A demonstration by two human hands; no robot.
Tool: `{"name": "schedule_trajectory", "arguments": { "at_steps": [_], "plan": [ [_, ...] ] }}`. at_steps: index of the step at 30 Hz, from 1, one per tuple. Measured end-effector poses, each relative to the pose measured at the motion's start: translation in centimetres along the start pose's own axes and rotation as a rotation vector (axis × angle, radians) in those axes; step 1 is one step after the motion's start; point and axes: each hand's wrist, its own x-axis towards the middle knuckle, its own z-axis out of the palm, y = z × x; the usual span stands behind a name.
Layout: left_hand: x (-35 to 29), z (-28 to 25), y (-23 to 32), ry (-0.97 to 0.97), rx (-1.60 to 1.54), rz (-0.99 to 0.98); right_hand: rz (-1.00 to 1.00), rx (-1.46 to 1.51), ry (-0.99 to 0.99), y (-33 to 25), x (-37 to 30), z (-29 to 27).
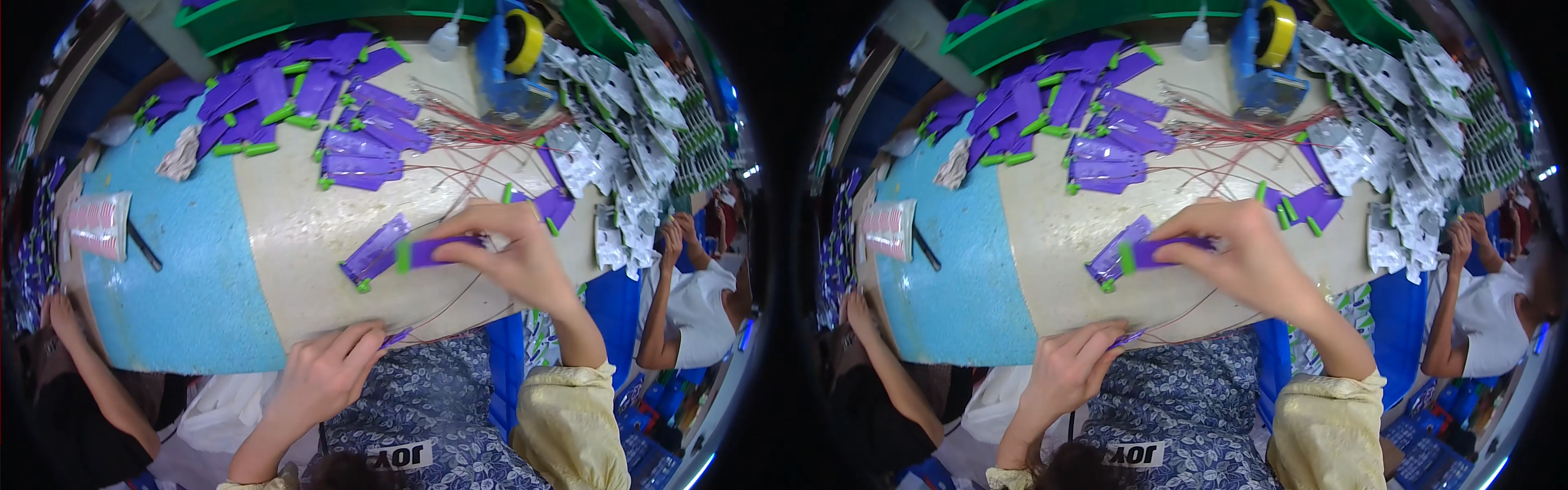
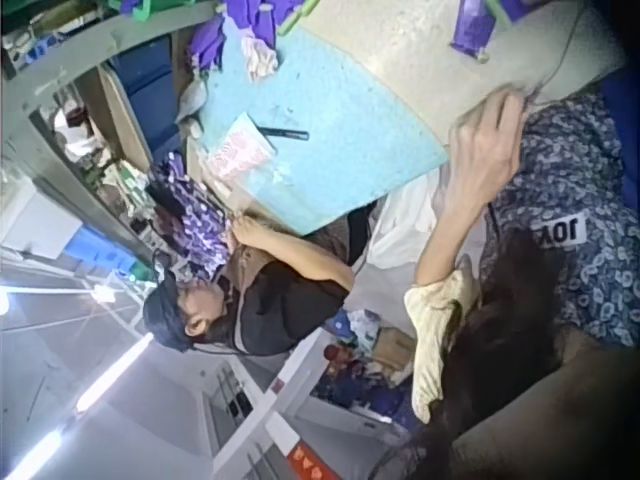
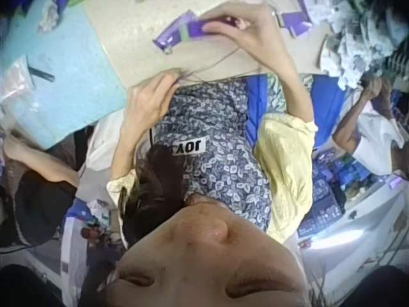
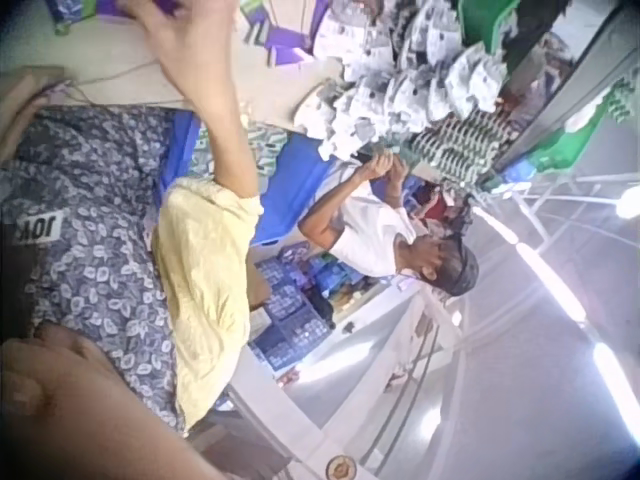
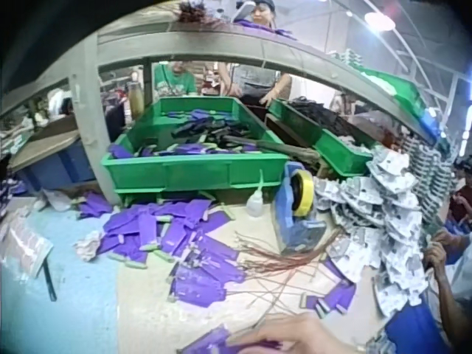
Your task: The person assembles purple and green plastic components by inserting red wires into the purple pieces. They use a squeeze bottle to apply a clear liquid to the parts before inserting the wires. The person handles the components one at a time, organizing them on the table and occasionally moving them into a green bin.
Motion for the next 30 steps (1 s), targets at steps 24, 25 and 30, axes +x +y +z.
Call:
{"name": "schedule_trajectory", "arguments": {
  "at_steps": [24, 25, 30],
  "plan": [
    [2.7, 0.3, -1.5, 0.491, -0.301, -0.072, 0.151, 0.491, 0.052, -1.5, -1.2, 7.7],
    [2.7, 0.4, -1.3, 0.498, -0.315, -0.084, 0.148, 0.458, 0.091, -1.2, -1.6, 7.8],
    [2.2, 0.8, -0.7, 0.576, -0.334, -0.108, 0.247, 0.345, 0.021, -0.8, -2.2, 7.3]
  ]
}}
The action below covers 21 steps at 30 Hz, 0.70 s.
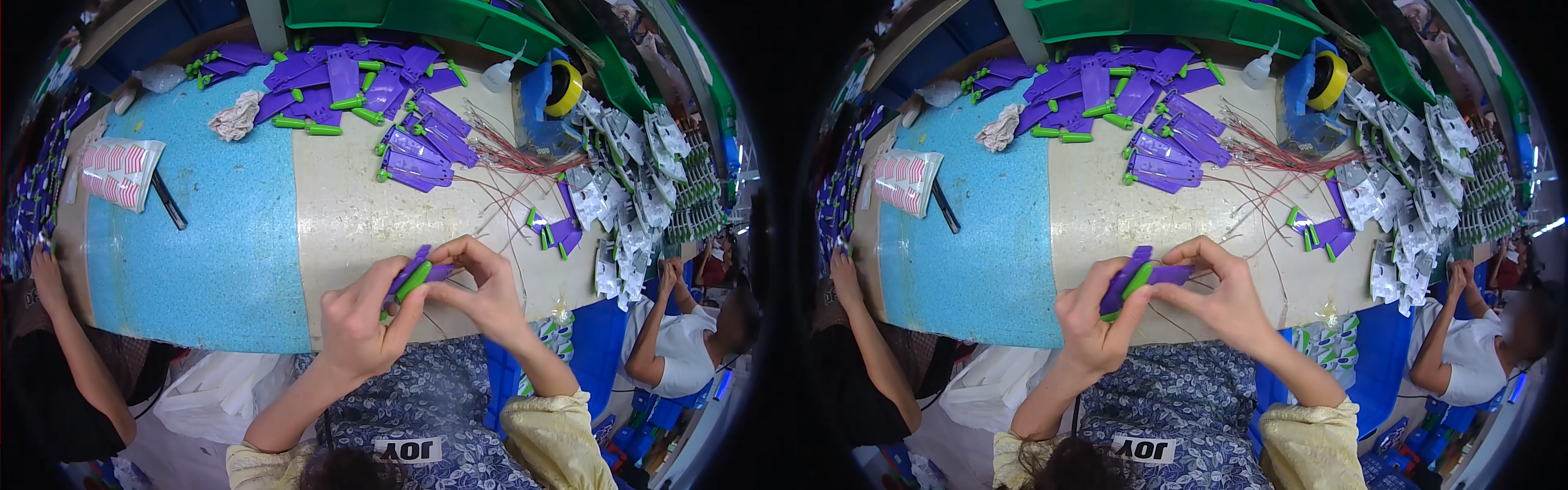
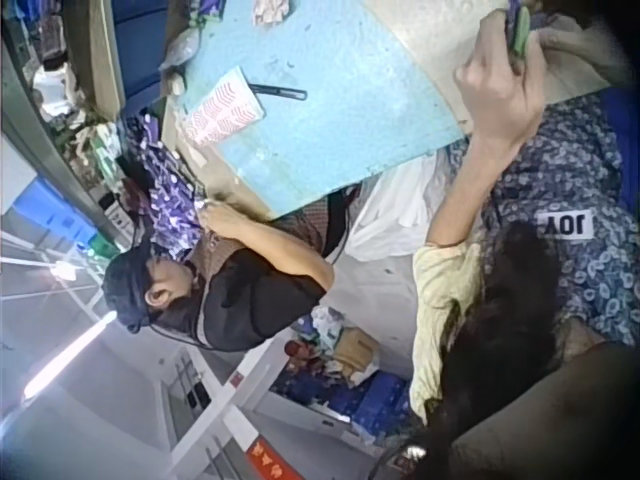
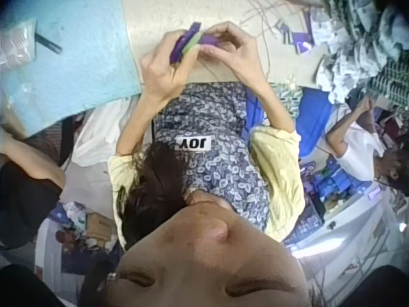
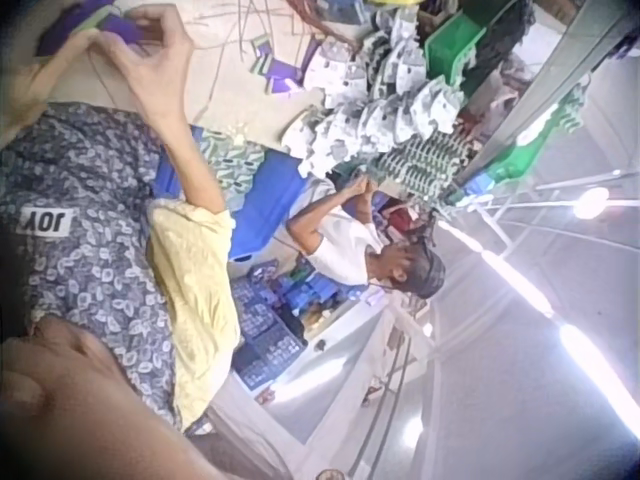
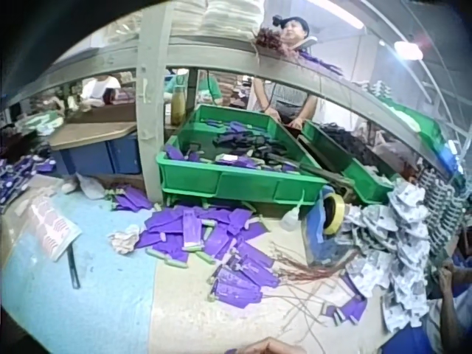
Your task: The person assembles purple and green plastic components by inserting red wires into the purple pieces. They use a squeeze bottle to apply a clear liquid to the parts before inserting the wires. The person handles the components one at a time, organizing them on the table and occasionally moving them into a green bin.
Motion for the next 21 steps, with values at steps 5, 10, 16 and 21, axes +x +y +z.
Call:
{"name": "schedule_trajectory", "arguments": {
  "at_steps": [5, 10, 16, 21],
  "plan": [
    [0.5, -0.6, -0.3, -0.266, 0.000, -0.116, -0.047, -0.466, 0.004, -2.9, -0.6, -2.9],
    [2.8, 0.2, 0.4, -0.447, 0.081, 0.087, -0.157, -0.411, 0.000, -4.0, -1.6, -2.4],
    [3.7, -1.4, -0.1, -0.578, -0.653, -0.750, -0.085, -0.595, 0.036, -7.0, -3.0, -5.1],
    [4.0, -1.3, -0.4, -0.561, -0.794, -0.915, -0.356, -0.321, -0.062, -5.4, -3.2, -1.9]
  ]
}}
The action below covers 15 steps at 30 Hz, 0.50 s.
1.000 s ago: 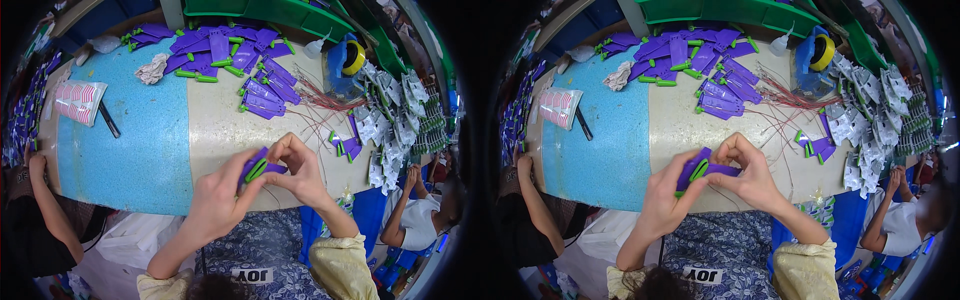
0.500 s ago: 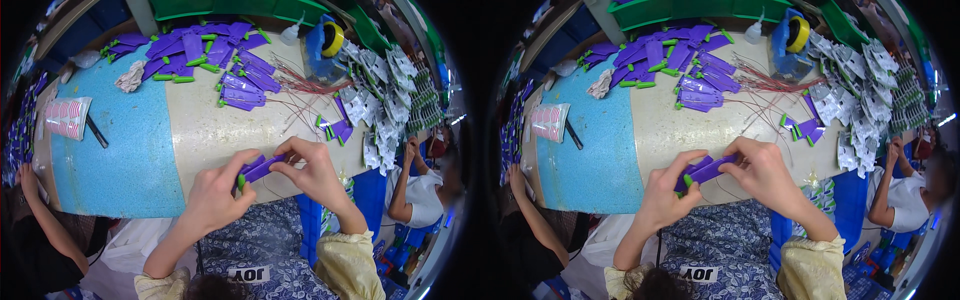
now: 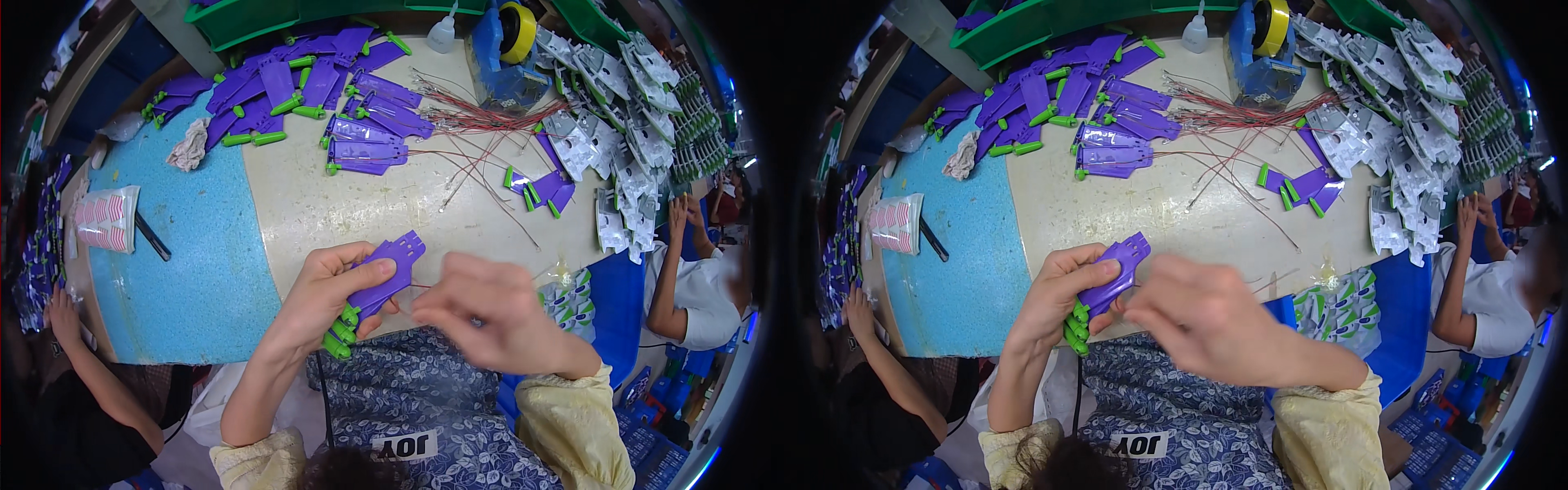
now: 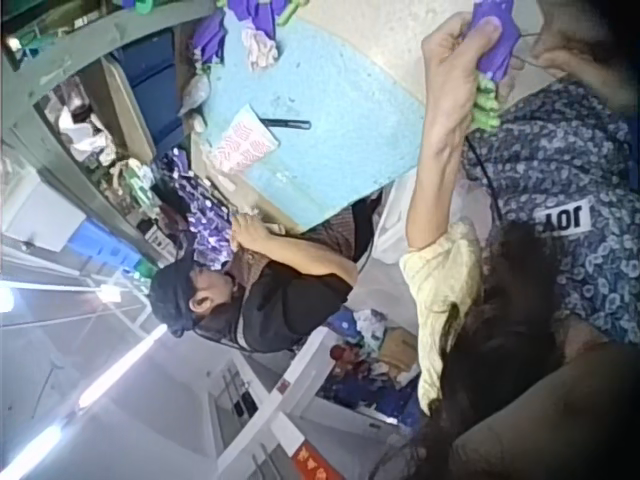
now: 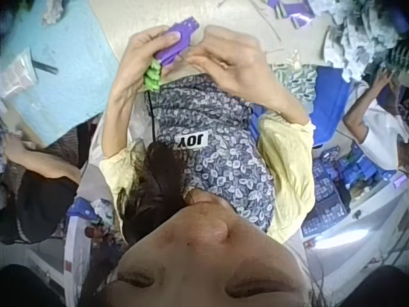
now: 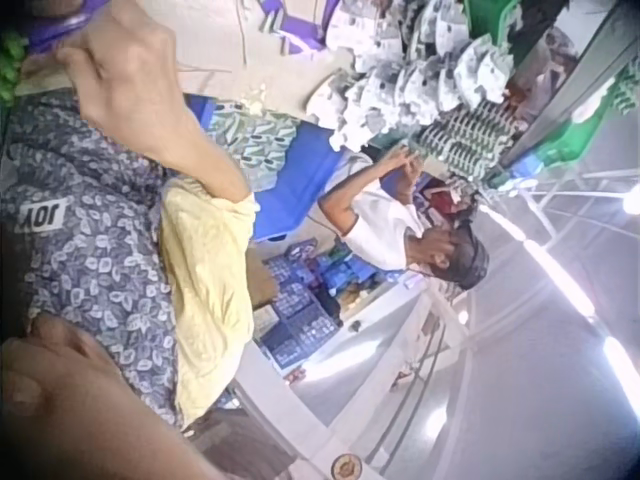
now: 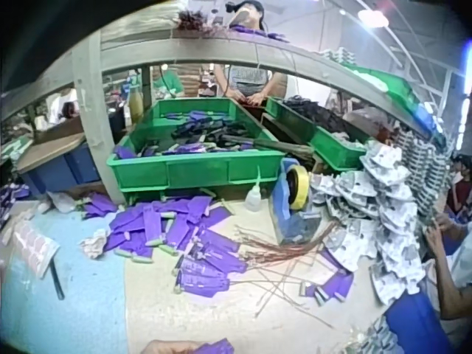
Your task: The person assembles purple and green plastic components by inserting red wires into the purple pieces. They use a squeeze bottle to apply a clear liquid to the parts before inserting the wires. The person handles the components one at a time, organizing them on the table and occasionally moving them into a green bin.
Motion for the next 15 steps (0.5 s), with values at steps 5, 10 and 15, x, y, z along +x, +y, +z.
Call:
{"name": "schedule_trajectory", "arguments": {
  "at_steps": [5, 10, 15],
  "plan": [
    [2.7, -0.6, 1.4, 0.586, 1.103, 0.657, 0.070, -0.294, 0.351, 7.4, 3.4, 0.4],
    [2.7, -0.2, 0.7, 0.672, 1.272, 0.579, -0.066, -0.423, 0.307, 9.5, 3.1, 2.9],
    [-2.8, -1.1, -2.3, 0.574, 1.242, 0.643, 0.212, -0.748, 0.388, 13.0, -1.8, -7.6]
  ]
}}
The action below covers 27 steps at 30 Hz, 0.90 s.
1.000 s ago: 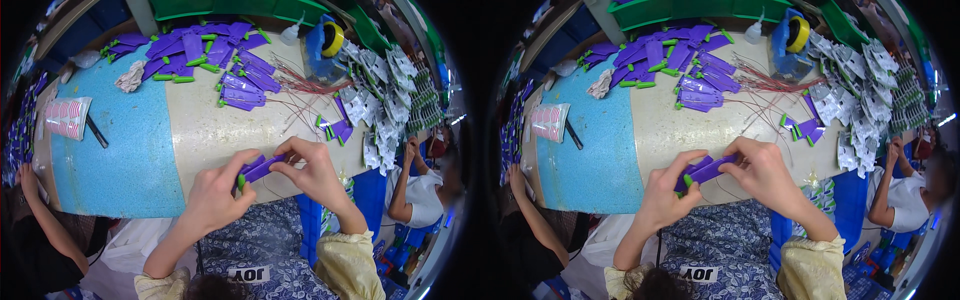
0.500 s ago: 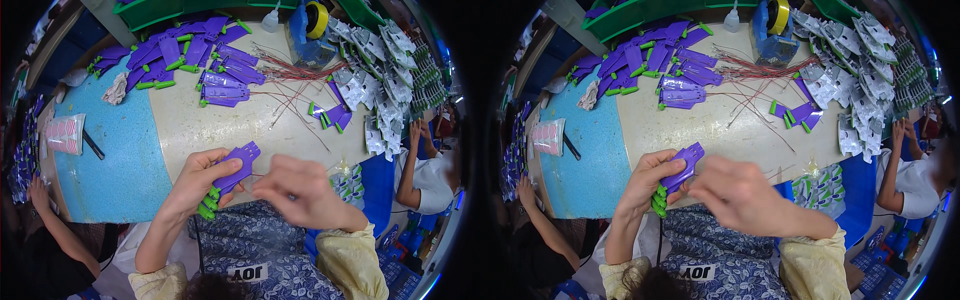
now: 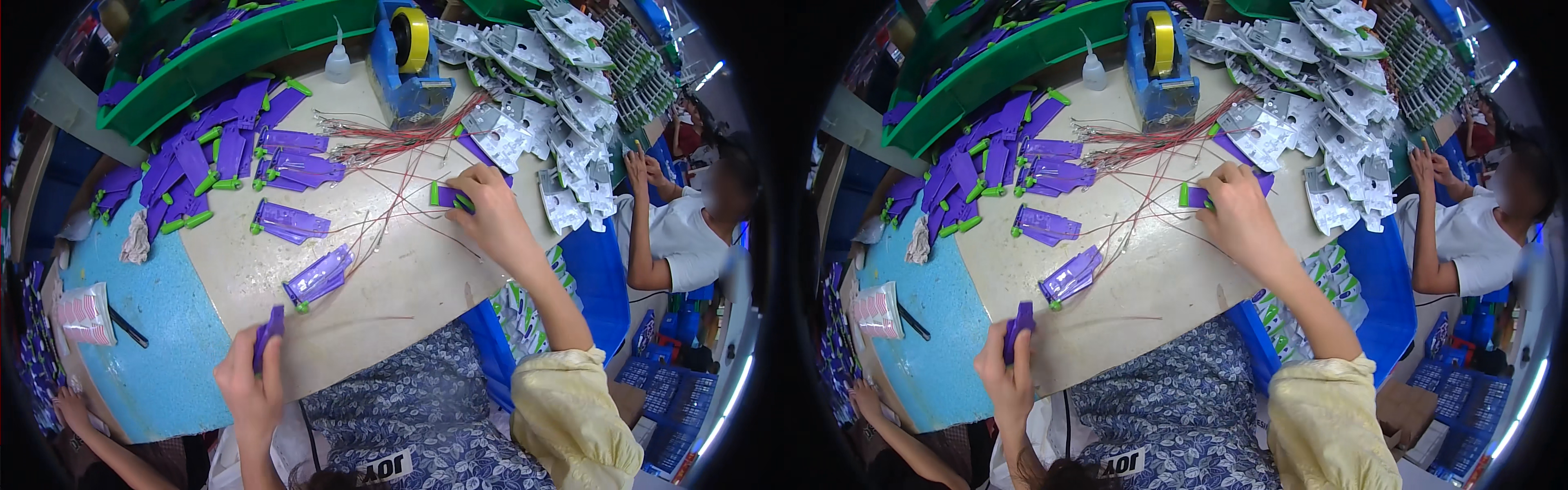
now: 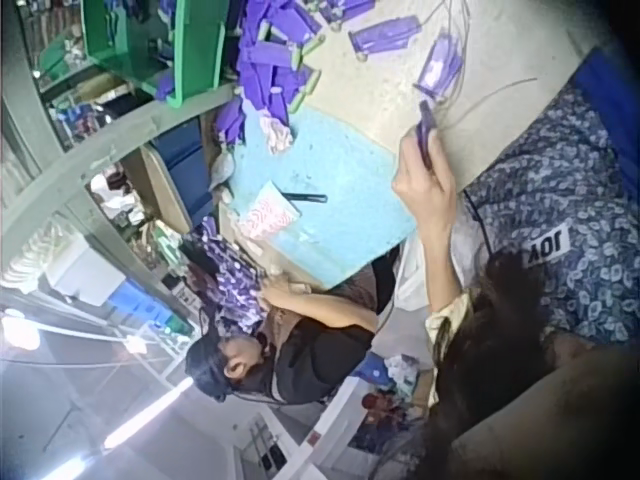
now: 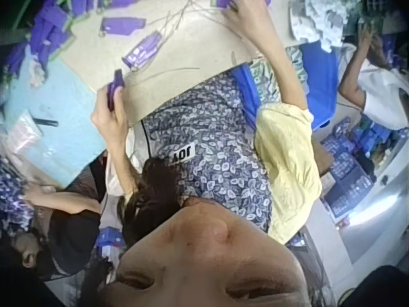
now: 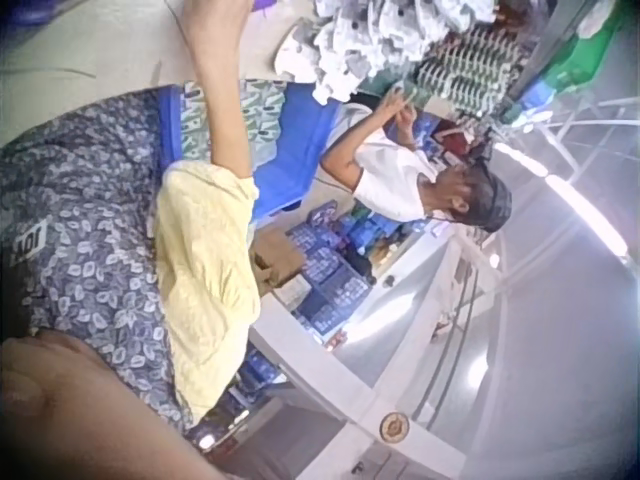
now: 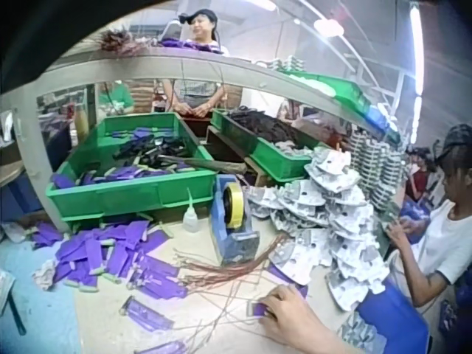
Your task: The person assembles purple and green plastic components by inserting red wires into the purple pieces. They use a squeeze bottle to apply a clear liquid to the parts before inserting the wires. The person handles the components one at a time, organizing them on the table and occasionally moving them into a green bin.
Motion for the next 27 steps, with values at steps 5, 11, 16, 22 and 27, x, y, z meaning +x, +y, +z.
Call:
{"name": "schedule_trajectory", "arguments": {
  "at_steps": [5, 11, 16, 22, 27],
  "plan": [
    [-0.8, 0.2, 0.4, -0.189, -0.098, 0.123, -0.140, 0.023, -0.180, 1.6, 1.8, -1.4],
    [-1.5, -0.2, 0.8, -0.275, -0.010, 0.244, -0.246, 0.219, 0.124, -2.3, 2.3, 0.6],
    [-1.5, 0.2, 0.2, -0.157, 0.028, 0.293, -0.650, 0.369, -0.046, -10.3, 1.0, 3.5],
    [-0.9, 0.7, -0.1, -0.142, 0.118, 0.308, -0.673, 0.586, -0.153, -10.8, 1.6, 6.7],
    [-0.7, 1.1, 0.3, -0.229, 0.211, 0.215, -0.512, 0.693, -0.301, -11.4, 1.4, 7.8]
  ]
}}
